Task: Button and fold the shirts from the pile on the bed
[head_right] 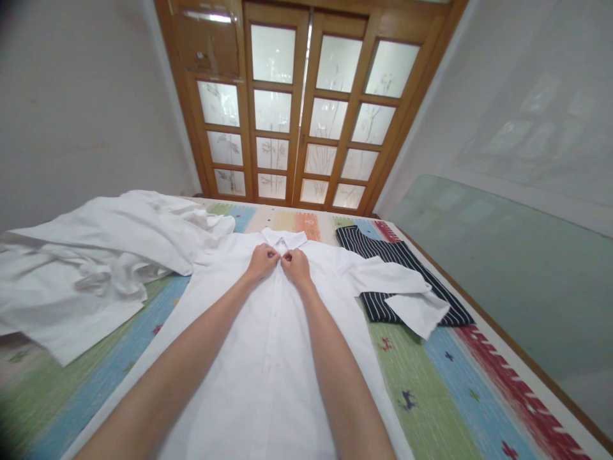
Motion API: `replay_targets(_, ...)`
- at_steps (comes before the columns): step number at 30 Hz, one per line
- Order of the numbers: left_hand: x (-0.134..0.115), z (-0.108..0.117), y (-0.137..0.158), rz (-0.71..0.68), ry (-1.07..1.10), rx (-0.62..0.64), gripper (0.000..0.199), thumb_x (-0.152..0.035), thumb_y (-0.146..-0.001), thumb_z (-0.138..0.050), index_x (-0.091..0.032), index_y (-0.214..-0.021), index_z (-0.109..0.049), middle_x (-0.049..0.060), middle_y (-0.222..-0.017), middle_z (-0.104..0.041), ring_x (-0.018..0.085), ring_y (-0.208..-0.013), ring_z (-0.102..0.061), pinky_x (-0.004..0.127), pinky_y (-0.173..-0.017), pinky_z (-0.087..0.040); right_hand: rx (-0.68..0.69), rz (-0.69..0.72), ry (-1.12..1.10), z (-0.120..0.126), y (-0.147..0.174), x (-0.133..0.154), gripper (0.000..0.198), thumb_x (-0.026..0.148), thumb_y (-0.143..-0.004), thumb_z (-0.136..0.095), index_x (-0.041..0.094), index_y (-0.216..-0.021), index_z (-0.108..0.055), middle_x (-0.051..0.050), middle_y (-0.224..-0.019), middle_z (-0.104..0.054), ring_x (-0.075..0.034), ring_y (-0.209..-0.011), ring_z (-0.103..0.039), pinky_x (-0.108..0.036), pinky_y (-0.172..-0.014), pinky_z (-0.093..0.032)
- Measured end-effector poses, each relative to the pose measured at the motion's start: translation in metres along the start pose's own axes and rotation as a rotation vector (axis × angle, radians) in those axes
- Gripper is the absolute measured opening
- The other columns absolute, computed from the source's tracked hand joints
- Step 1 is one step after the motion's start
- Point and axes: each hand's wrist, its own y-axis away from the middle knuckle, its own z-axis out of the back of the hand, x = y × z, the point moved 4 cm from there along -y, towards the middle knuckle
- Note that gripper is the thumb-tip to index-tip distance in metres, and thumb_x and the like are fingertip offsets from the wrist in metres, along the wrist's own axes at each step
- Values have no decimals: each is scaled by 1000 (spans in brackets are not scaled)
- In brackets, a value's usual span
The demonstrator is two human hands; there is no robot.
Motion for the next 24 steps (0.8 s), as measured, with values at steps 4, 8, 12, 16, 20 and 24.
replay_targets(4, 3, -1, -1, 20, -7, -5, 13, -16, -74, -61, -14, -65, -71, 5, -82, -65, 18, -88, -57, 29, -86, -44, -4, 2, 4, 1, -1, -1, 11, 13, -74, -62, 17, -69, -71, -3, -71, -67, -16, -71, -58, -25, -72, -43)
replay_targets(8, 4, -2, -3, 22, 19, 15, 12, -19, -74, -63, -15, -67, -72, 3, -79, -64, 17, -85, -57, 29, -86, -44, 2, 15, -17, 1, -1, -2, 11, 13, -74, -63, 18, -70, -72, -3, -70, -67, -15, -70, -59, -25, -71, -43)
replay_targets(12, 5, -2, -4, 27, 23, 3, 12, -22, -74, -65, -15, -69, -73, 3, -80, -65, 18, -86, -58, 29, -86, -45, 1, 18, -31, 2, -1, -2, 11, 16, -74, -63, 19, -70, -72, -2, -70, -67, -15, -69, -59, -25, -71, -43)
replay_targets(16, 7, -3, -5, 33, 44, 14, 13, -19, -73, -63, -15, -66, -72, 4, -79, -66, 18, -86, -59, 28, -85, -45, 5, 12, -30, 4, 0, 0, 13, 14, -73, -61, 19, -70, -73, -2, -71, -68, -16, -71, -60, -25, -72, -44)
replay_targets(20, 8, -4, -6, 37, 42, 24, 14, -17, -72, -61, -14, -65, -73, 6, -81, -68, 18, -87, -60, 29, -86, -45, 2, -18, -20, 4, 1, 1, 13, 15, -75, -61, 18, -71, -73, -3, -72, -69, -16, -71, -60, -25, -71, -43)
replay_targets(24, 8, -5, -6, 30, 22, 29, 14, -16, -71, -61, -13, -65, -73, 8, -82, -69, 19, -87, -60, 30, -86, -46, 7, -34, -18, 4, 0, 1, 15, 16, -78, -60, 18, -69, -72, -4, -71, -69, -16, -70, -60, -25, -69, -43)
